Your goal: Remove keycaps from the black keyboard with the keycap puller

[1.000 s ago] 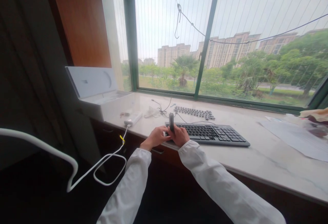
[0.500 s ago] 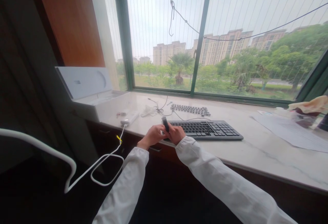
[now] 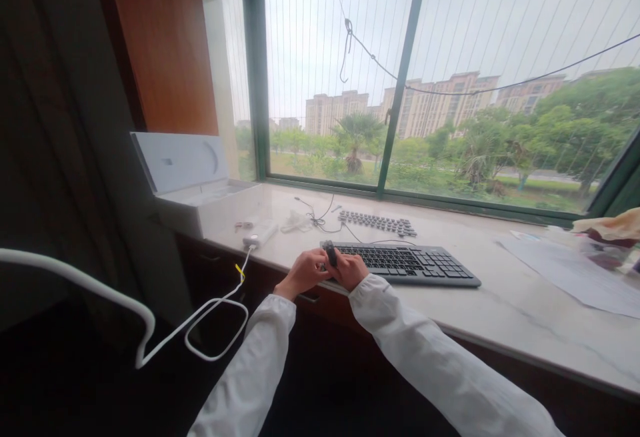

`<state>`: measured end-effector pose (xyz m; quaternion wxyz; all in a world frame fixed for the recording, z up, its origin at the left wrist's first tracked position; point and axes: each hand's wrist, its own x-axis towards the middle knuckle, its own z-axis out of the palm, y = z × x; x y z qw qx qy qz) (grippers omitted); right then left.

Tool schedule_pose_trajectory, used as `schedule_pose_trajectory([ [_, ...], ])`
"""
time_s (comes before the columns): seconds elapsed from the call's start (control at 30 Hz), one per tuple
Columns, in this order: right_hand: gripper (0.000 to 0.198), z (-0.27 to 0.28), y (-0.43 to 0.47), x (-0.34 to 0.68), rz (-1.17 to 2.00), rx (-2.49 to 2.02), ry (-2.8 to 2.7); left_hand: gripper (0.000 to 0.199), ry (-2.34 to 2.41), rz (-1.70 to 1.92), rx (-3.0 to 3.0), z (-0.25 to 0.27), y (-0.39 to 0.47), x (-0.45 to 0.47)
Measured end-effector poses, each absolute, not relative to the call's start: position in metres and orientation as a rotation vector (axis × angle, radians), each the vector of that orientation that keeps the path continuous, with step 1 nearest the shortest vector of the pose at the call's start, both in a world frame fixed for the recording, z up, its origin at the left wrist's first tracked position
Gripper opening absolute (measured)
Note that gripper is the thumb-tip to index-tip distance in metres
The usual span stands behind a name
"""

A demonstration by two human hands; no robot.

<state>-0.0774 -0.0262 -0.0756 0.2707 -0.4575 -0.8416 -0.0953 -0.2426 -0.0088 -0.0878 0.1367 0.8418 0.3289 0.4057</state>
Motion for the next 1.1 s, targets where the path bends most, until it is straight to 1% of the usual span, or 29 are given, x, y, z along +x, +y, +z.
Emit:
schedule_pose_trajectory([
  [0.23,0.018,-0.081,-0.023,-0.077,-0.433,-1.206,-2.267,0.017,0.960,1.225,2.412,-0.089,-0.009,-0.243],
  [0.4,0.019,-0.083,-0.022,-0.076,-0.529,-1.190,-2.313,0.025,0.971,1.230,2.400,-0.089,-0.009,-0.243],
  [0.5,0.023,-0.082,-0.023,-0.076,-0.541,-1.178,-2.331,0.023,0.963,1.234,2.393,-0.088,-0.011,-0.243],
  [0.6,0.023,-0.082,-0.024,-0.076,-0.511,-1.175,-2.319,0.018,0.946,1.234,2.388,-0.088,-0.012,-0.243],
  [0.7,0.023,-0.081,-0.023,-0.076,-0.400,-1.163,-2.270,0.013,0.922,1.227,2.391,-0.089,-0.013,-0.243],
  [0.8,0.028,-0.083,-0.020,-0.075,-0.290,-1.178,-2.171,0.005,0.890,1.217,2.400,-0.090,-0.013,-0.244],
  [0.97,0.033,-0.087,-0.014,-0.074,-0.263,-1.194,-2.119,0.014,0.932,1.149,2.443,-0.083,-0.014,-0.247],
  [1.1,0.035,-0.086,-0.015,-0.075,-0.241,-1.208,-2.105,0.010,1.008,0.996,2.585,-0.071,-0.017,-0.247],
])
